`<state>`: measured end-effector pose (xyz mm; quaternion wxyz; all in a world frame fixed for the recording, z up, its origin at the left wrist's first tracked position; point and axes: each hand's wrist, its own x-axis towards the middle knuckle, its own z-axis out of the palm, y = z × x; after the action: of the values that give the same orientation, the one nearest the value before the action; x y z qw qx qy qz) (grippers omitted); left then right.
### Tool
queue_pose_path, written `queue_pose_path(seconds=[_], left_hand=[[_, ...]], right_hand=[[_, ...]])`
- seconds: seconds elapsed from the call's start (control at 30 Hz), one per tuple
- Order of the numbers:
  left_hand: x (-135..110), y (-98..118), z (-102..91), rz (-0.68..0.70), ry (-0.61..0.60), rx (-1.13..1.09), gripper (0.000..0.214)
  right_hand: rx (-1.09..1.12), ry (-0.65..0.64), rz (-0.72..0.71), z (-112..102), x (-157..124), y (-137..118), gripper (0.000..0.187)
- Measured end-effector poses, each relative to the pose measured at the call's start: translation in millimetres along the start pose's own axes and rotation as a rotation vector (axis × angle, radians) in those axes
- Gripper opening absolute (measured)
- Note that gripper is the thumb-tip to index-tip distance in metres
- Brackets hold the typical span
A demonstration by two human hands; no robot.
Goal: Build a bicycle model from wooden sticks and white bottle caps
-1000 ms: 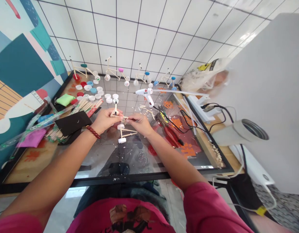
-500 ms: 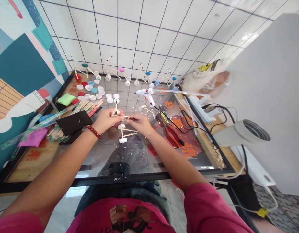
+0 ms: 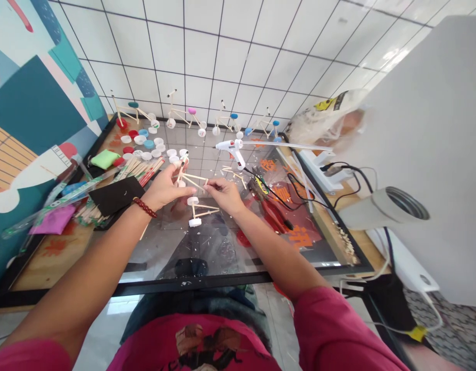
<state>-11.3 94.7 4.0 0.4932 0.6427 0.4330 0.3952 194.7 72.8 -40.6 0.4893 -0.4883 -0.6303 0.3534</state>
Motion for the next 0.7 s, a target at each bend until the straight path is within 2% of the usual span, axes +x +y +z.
queue_pose_path(seconds=[0.13,0.3,0.5,0.7], left_hand=[[2.0,-5.1,-0.7,0.022,-0.007,0.044,0.089],[5.0,-12.4,0.6,0.029,0.074,0.101,0.077],[7.6,-17.2,1.7,0.001,0.143,0.134,0.059],[7.8,-19.7,2.0,0.010,0.163,0.129,0.057]], right_hand=[[-0.003,0.048,0.018,-0.4,0.9,2.7,0.018],[-0.032,0.080,-0.001,1.3,-0.4,2.6,0.012],[-0.109,0.008,-0.098,0.7,-4.1,-5.8,0.008],[-0.120,0.002,-0.042,1.0,-4.1,-5.9,0.006]])
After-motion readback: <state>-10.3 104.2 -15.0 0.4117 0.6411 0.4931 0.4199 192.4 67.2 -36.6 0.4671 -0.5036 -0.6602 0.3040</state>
